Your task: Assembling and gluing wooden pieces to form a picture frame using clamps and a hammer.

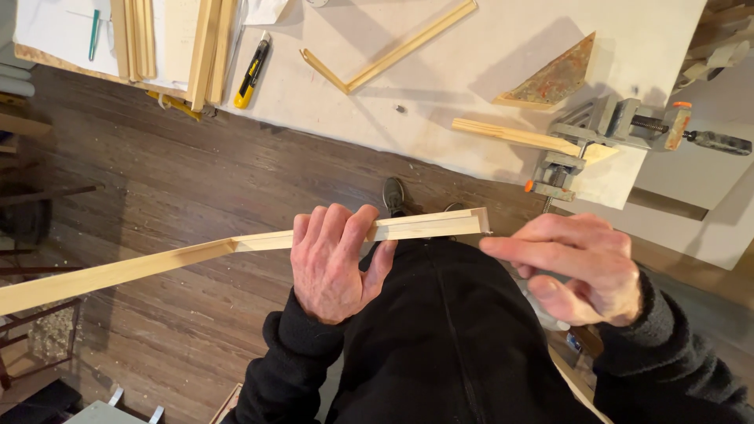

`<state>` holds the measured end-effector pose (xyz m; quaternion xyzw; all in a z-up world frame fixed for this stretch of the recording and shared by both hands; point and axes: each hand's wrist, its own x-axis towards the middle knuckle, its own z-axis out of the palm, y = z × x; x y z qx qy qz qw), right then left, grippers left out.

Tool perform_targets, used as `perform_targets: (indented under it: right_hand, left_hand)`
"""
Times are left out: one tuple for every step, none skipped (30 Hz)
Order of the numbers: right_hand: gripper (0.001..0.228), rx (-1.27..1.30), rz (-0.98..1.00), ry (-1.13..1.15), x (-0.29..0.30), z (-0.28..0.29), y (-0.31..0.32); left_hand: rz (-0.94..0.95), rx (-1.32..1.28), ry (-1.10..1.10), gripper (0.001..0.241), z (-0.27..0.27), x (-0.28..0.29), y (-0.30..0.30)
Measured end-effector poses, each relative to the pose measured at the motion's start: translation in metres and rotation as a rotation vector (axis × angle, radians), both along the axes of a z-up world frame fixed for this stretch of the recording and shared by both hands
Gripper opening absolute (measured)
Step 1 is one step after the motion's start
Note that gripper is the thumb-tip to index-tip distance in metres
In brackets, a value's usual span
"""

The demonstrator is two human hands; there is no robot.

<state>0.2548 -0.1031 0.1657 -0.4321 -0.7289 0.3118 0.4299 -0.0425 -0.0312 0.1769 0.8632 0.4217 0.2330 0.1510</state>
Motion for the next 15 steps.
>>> perform_targets:
  right_hand:
    - [0.029, -0.003, -0.008, 0.057, 0.003, -0.007, -0.005]
    - [0.029, -0.002, -0.007, 0.058, 0.002, -0.001, -0.002]
    - [0.03, -0.031, -0.035, 0.075, 0.001, 0.006, 0.001]
    - [0.03, -0.062, -0.067, 0.089, 0.0, 0.013, 0.003]
    - [0.03, -0.063, -0.069, 0.088, -0.001, 0.016, 0.006]
    - [0.031, -0.088, -0.08, 0.068, -0.003, 0.018, 0.009]
    - [0.032, -0.112, -0.09, 0.048, -0.005, 0.021, 0.012]
    - [0.032, -0.115, -0.087, 0.05, -0.006, 0.022, 0.014]
    - [0.033, -0.129, -0.085, 0.031, -0.008, 0.024, 0.015]
    - [0.033, -0.141, -0.084, 0.009, -0.009, 0.025, 0.017]
    - [0.033, -0.14, -0.082, 0.009, -0.009, 0.025, 0.018]
    - [0.033, -0.138, -0.087, 0.0, -0.01, 0.026, 0.019]
    - [0.033, -0.137, -0.092, -0.009, -0.011, 0.026, 0.02]
    - [0.033, -0.138, -0.092, -0.009, -0.01, 0.026, 0.02]
    - [0.033, -0.132, -0.096, -0.015, -0.01, 0.025, 0.02]
  left_hand:
    - [0.006, -0.002, 0.005, 0.03, 0.0, 0.0, 0.0]
    - [0.007, -0.002, 0.006, 0.03, 0.001, 0.0, 0.0]
    - [-0.001, 0.0, 0.002, 0.03, 0.001, 0.001, 0.0]
    - [-0.012, -0.001, -0.004, 0.031, 0.001, 0.002, 0.001]
    - [-0.014, -0.002, -0.005, 0.031, 0.001, 0.002, 0.001]
    - [-0.011, -0.004, -0.004, 0.03, 0.002, 0.003, 0.002]
    - [-0.008, -0.006, -0.003, 0.03, 0.002, 0.003, 0.002]
    - [-0.005, -0.009, -0.001, 0.03, 0.002, 0.003, 0.002]
    - [-0.01, -0.008, 0.0, 0.03, 0.003, 0.003, 0.002]
    - [-0.016, -0.005, -0.001, 0.031, 0.003, 0.003, 0.003]
    - [-0.014, -0.005, -0.001, 0.031, 0.004, 0.003, 0.004]
    - [-0.015, -0.008, -0.005, 0.031, 0.004, 0.003, 0.004]
    - [-0.015, -0.012, -0.009, 0.032, 0.005, 0.003, 0.004]
    - [-0.016, -0.013, -0.01, 0.032, 0.005, 0.003, 0.005]
    - [-0.017, -0.016, -0.011, 0.032, 0.004, 0.003, 0.005]
